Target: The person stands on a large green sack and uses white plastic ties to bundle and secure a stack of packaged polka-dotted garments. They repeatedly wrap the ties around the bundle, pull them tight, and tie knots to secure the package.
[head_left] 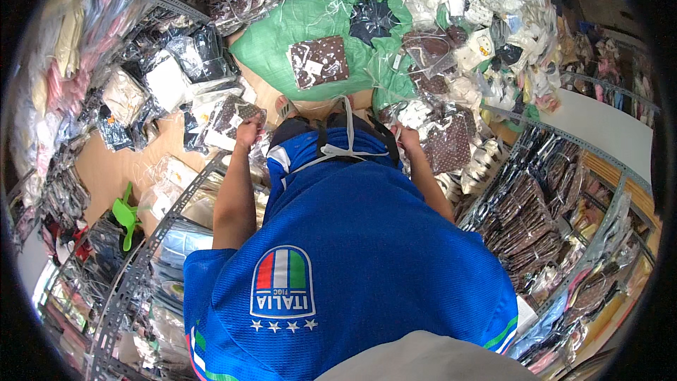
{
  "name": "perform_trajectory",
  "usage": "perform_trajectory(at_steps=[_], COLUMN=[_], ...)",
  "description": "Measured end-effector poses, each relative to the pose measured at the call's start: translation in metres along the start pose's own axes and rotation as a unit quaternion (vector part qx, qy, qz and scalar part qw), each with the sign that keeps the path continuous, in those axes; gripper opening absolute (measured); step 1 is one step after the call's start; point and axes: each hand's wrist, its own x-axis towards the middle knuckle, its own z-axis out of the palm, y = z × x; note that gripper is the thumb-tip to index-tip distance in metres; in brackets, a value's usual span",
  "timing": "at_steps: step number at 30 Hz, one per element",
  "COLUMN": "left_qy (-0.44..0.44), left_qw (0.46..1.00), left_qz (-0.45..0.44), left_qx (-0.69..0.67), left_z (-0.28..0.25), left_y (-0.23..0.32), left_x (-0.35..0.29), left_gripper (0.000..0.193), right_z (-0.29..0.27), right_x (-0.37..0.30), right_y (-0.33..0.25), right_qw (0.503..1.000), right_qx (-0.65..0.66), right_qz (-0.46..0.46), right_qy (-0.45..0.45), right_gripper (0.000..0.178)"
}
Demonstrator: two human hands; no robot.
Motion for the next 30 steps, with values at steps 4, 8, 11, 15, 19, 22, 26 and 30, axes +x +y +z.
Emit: perform_trajectory(at_steps=[4, 8, 11, 15, 19, 22, 26, 30], left_qy=[0.001, 0.012, -0.001, 0.011, 0.011, 0.015, 0.020, 0.021], left_qw=[1.000, 1.000, 1.000, 1.000, 0.999, 0.999, 0.999, 0.999], left_qz=[0.005, 0.013, -0.003, -0.005, -0.005, -0.002, -0.001, -0.007], left_qx=[-0.004, 0.005, -0.013, -0.024, -0.032, -0.034, -0.031, -0.040], left_z=[0.003, -0.001, -0.003, 0.000, 0.002, -0.003, 0.002, 0.000], left_y=[0.006, 0.004, 0.000, -0.008, -0.015, -0.025, -0.023, -0.023], left_x=[-0.005, -0.003, -0.001, 0.000, 0.000, 0.002, 0.000, -0.001], left_gripper=[0.038, 0.038, 0.039, 0.038, 0.038, 0.038, 0.039, 0.039], right_z=[0.003, 0.004, 0.003, 0.001, 0.001, 0.009, 0.007, 0.012], right_x=[0.003, 0.016, 0.019, 0.025, 0.025, 0.013, 0.010, -0.002], right_y=[0.003, 0.019, 0.025, 0.031, 0.030, 0.016, 0.015, 0.007], right_qw=[0.998, 0.999, 0.999, 0.999, 0.999, 0.999, 0.999, 0.994], right_qx=[0.046, 0.019, 0.010, 0.010, 0.010, 0.018, 0.022, -0.073], right_qz=[-0.028, -0.006, -0.014, -0.013, -0.021, -0.019, -0.021, -0.067], right_qy=[0.035, 0.044, 0.038, 0.047, 0.034, 0.020, 0.021, 0.051], right_gripper=[0.033, 0.034, 0.032, 0.021, 0.021, 0.024, 0.028, 0.030])
